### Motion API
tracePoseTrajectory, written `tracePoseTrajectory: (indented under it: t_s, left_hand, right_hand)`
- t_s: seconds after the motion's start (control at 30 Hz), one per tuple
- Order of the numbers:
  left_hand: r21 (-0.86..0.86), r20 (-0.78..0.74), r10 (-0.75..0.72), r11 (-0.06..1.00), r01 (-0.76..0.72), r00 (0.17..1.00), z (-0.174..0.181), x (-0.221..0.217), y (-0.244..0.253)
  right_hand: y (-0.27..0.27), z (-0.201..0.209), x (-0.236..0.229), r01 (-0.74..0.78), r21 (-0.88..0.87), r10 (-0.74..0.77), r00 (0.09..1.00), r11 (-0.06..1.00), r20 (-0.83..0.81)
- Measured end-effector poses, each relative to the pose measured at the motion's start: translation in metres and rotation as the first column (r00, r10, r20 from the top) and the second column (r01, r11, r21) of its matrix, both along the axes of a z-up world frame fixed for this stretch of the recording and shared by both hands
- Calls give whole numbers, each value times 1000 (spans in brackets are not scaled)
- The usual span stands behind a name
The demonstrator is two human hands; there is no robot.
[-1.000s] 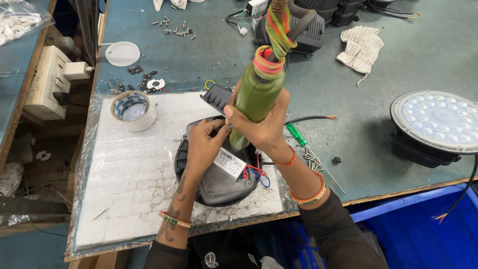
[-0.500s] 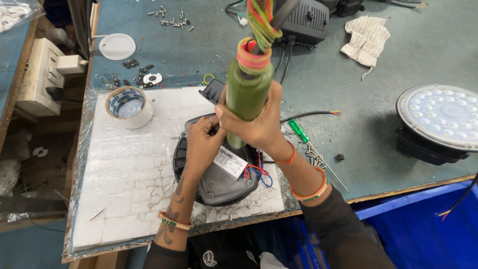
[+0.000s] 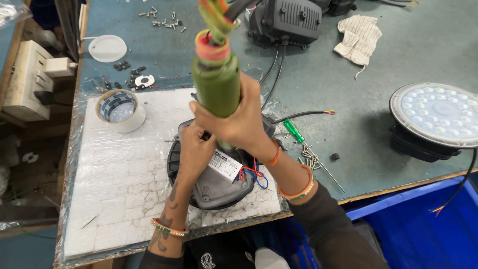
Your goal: The person assembles an LED floodlight by connecting internal wires, securing the housing, and using a green pneumatic tool to fasten screws. The person handles the light fixture, wires, and screws throughout the process.
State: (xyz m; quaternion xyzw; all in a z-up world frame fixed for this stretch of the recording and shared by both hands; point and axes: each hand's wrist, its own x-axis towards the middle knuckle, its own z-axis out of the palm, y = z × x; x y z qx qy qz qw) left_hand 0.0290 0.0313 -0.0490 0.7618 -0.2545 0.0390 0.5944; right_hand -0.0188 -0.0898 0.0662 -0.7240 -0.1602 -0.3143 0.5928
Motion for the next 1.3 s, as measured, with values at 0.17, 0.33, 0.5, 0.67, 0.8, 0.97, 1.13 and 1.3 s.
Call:
tracePoseTrajectory:
  t_s: [0.17,0.33,0.5,0.67,0.8,0.97,1.13,1.3]
  left_hand:
    - [-44,51,-41,998,43,998,-9,2,3]
    - [-42,-56,-14,999,11,998,-5,-2,1]
    - [71,71,45,996,-51,996,-11,1,1]
    - [118,65,39,992,-47,997,-16,3,2]
    - [68,76,48,996,-53,996,-11,0,1]
    - [89,108,61,994,-70,992,-2,-3,1]
    - [81,87,58,995,-65,995,-4,-3,2]
    - [77,129,57,995,-67,990,-7,0,1]
  right_hand:
    - [0,-12,-2,9,-52,-8,1000,999,28]
    - [6,-3,-4,76,-76,-71,995,994,76]
    - [1,-4,-6,128,24,-130,981,992,144]
    - [7,-12,1,94,148,-92,996,984,-16]
    - [6,-16,0,3,271,1,1000,962,-14]
    - [-6,-20,-8,-142,255,120,988,956,99]
    - [-6,-30,-11,-186,168,163,976,968,142]
    - [-2,-32,-1,-79,169,60,992,982,115]
